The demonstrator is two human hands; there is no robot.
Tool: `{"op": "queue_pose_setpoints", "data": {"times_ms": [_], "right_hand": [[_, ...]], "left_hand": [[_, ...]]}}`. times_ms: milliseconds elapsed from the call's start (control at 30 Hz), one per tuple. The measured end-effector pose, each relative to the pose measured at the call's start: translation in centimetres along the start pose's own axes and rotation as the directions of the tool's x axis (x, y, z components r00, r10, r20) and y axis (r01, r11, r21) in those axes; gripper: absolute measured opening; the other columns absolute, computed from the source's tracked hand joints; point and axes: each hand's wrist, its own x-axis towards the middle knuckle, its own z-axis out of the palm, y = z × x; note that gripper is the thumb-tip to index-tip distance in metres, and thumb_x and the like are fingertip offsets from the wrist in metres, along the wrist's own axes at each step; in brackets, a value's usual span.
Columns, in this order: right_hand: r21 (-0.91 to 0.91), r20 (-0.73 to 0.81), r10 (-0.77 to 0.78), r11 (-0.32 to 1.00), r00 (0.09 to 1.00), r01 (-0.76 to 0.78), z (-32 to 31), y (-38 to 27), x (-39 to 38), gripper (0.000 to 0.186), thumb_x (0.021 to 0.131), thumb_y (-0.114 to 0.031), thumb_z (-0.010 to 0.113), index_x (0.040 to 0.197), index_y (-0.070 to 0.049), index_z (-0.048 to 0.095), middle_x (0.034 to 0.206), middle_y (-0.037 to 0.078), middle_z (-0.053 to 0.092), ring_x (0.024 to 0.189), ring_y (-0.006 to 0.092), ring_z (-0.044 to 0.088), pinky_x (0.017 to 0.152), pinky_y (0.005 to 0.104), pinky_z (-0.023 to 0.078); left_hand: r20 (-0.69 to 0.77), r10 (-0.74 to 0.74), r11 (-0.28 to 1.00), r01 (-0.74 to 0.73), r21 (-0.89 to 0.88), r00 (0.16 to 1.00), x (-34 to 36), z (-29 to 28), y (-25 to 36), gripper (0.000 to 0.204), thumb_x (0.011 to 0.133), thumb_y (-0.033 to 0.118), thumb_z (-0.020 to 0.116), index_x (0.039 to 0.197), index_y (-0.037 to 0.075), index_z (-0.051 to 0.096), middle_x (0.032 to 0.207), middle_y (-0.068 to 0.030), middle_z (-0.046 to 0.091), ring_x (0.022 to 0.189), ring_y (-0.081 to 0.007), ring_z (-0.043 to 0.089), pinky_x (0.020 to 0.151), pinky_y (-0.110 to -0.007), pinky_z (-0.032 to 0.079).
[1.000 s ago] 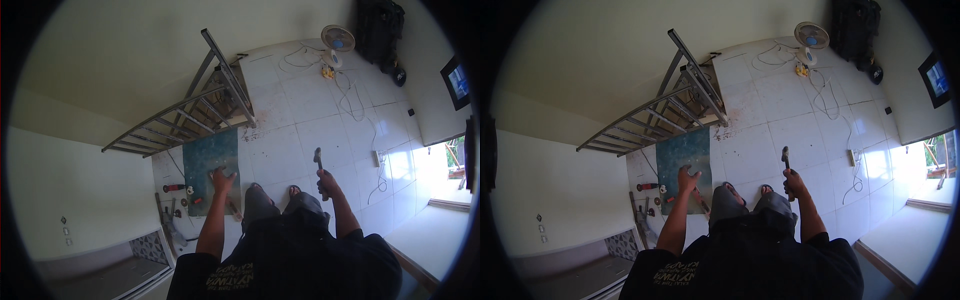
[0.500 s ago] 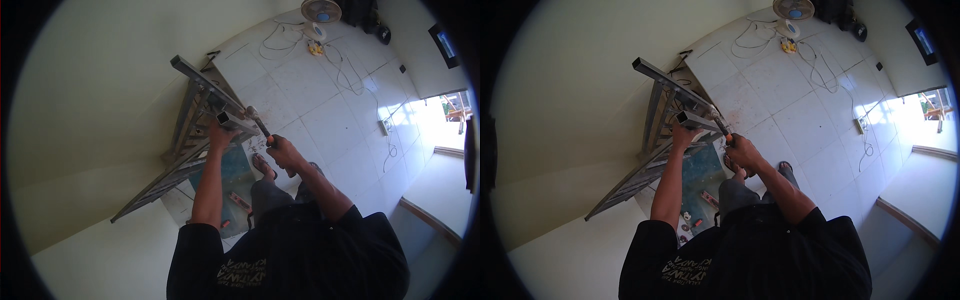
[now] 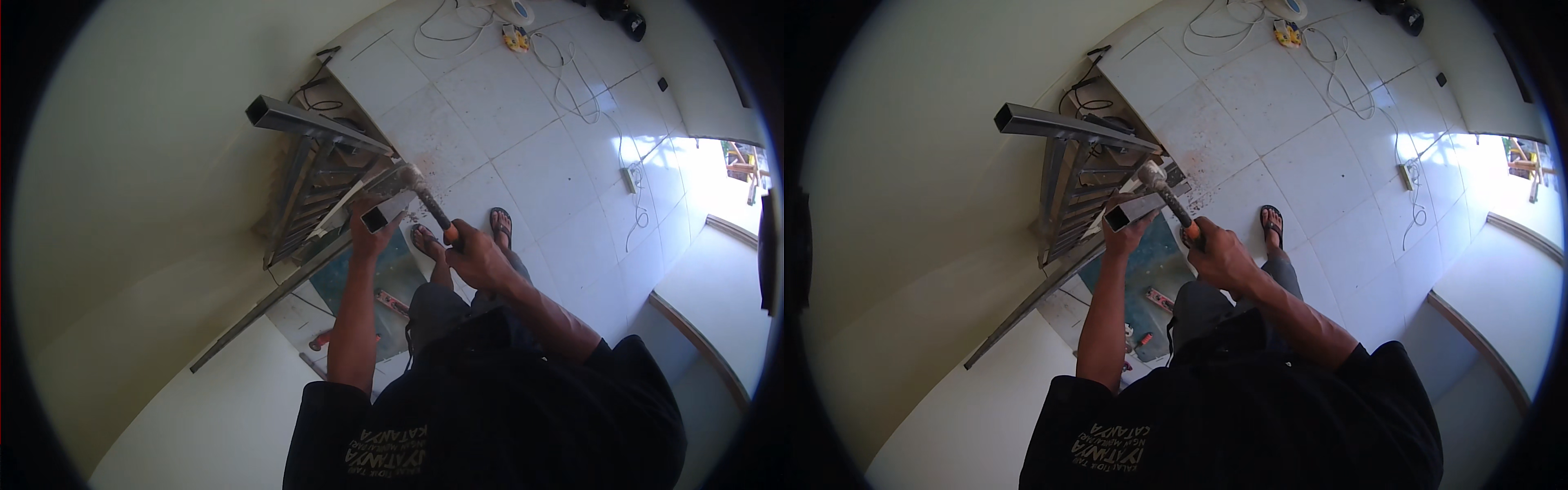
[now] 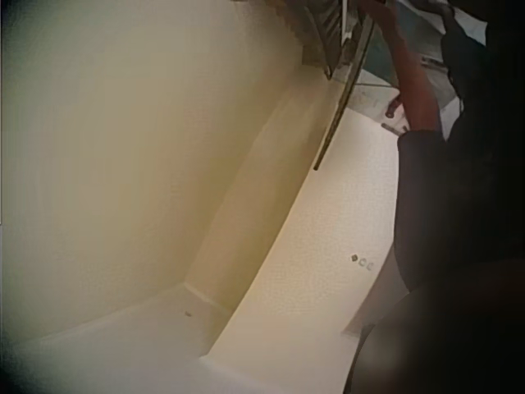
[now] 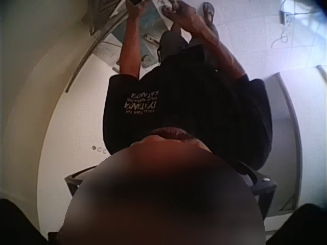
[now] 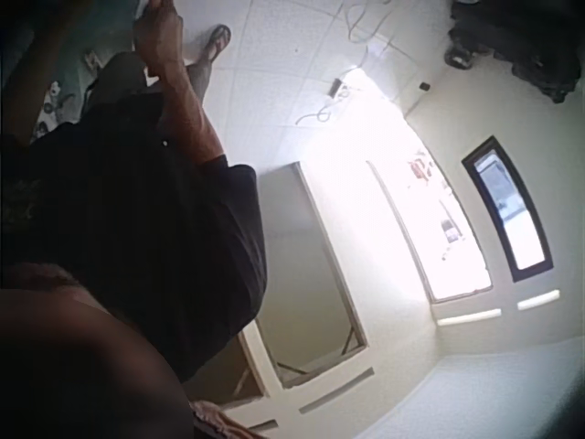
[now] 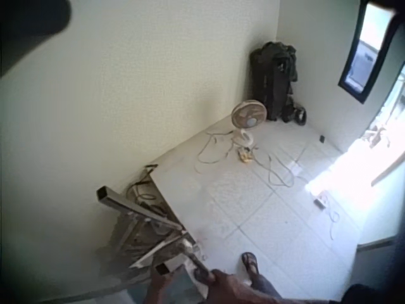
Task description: Installing a metal stair railing post by hammering it into a hole in the tiled floor.
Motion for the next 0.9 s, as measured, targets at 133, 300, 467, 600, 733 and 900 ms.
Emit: {"op": "queue_pose_setpoints", "data": {"times_ms": [133, 300, 467, 600, 733, 900], "right_hand": [[-0.015, 0.103, -0.011, 1.000, 0.995, 0.013, 1.9, -0.9, 0.3, 0.027, 0.076, -0.007, 0.054, 0.101, 0.001, 0.050, 0.092, 0.030, 0.059, 0.087, 0.0486, 0.057, 0.074, 0.0511, 0.043], [-0.033, 0.143, -0.126, 0.991, 0.982, 0.132, 1.8, -1.4, 1.3, 0.027, 0.076, -0.007, 0.053, 0.100, 0.005, 0.047, 0.099, 0.035, 0.055, 0.092, 0.0505, 0.056, 0.078, 0.0529, 0.042], [0.071, -0.058, 0.060, 0.996, 0.997, -0.056, 0.2, -1.5, 0.3, 0.027, 0.077, -0.006, 0.051, 0.102, 0.004, 0.047, 0.099, 0.036, 0.056, 0.089, 0.0517, 0.057, 0.079, 0.0527, 0.043], [0.019, 0.067, -0.068, 0.998, 0.995, 0.067, 2.3, -0.6, 0.2, 0.022, 0.083, -0.008, 0.052, 0.101, 0.004, 0.049, 0.085, 0.030, 0.056, 0.081, 0.0447, 0.059, 0.073, 0.0487, 0.045], [-0.103, 0.033, -0.251, 0.962, 0.968, 0.253, 2.0, -0.3, 1.0, 0.021, 0.087, -0.012, 0.052, 0.101, 0.004, 0.052, 0.068, 0.025, 0.059, 0.068, 0.0414, 0.063, 0.064, 0.0479, 0.046], [-0.017, 0.173, 0.118, 0.993, 0.978, -0.117, -0.7, -1.9, 0.0, 0.027, 0.074, -0.003, 0.052, 0.100, 0.006, 0.048, 0.116, 0.036, 0.050, 0.108, 0.0462, 0.052, 0.088, 0.0495, 0.043]], "left_hand": [[0.048, -0.029, 1.000, 0.029, 0.007, 0.998, 0.0, -0.4, 0.1, 0.040, 0.062, 0.012, 0.082, 0.096, 0.007, 0.061, 0.093, -0.0129, 0.061, 0.089, -0.0359, 0.059, 0.084, -0.045, 0.047], [0.042, -0.103, 0.995, 0.102, 0.024, 0.994, 0.3, -0.6, 0.6, 0.040, 0.063, 0.010, 0.081, 0.097, 0.007, 0.060, 0.094, -0.0135, 0.061, 0.091, -0.0371, 0.058, 0.090, -0.046, 0.046], [0.094, -0.070, 0.997, 0.068, 0.022, 0.993, 0.8, -0.7, 0.7, 0.040, 0.064, 0.013, 0.081, 0.097, 0.007, 0.060, 0.094, -0.0131, 0.061, 0.092, -0.0362, 0.059, 0.095, -0.049, 0.044], [0.056, -0.065, 0.998, 0.064, 0.010, 0.996, 0.4, -0.9, 0.6, 0.038, 0.064, 0.012, 0.081, 0.095, 0.007, 0.060, 0.093, -0.0122, 0.061, 0.092, -0.0344, 0.059, 0.096, -0.050, 0.043], [0.051, -0.086, 0.996, 0.087, -0.020, 0.995, 0.7, -0.8, 0.8, 0.036, 0.066, 0.013, 0.080, 0.095, 0.008, 0.060, 0.092, -0.0112, 0.061, 0.090, -0.0336, 0.060, 0.098, -0.050, 0.042], [0.047, 0.050, 0.999, -0.051, 0.012, 0.998, 1.0, -0.6, 0.7, 0.034, 0.068, 0.013, 0.079, 0.095, 0.008, 0.060, 0.092, -0.0115, 0.061, 0.091, -0.0337, 0.059, 0.099, -0.051, 0.042]]}}
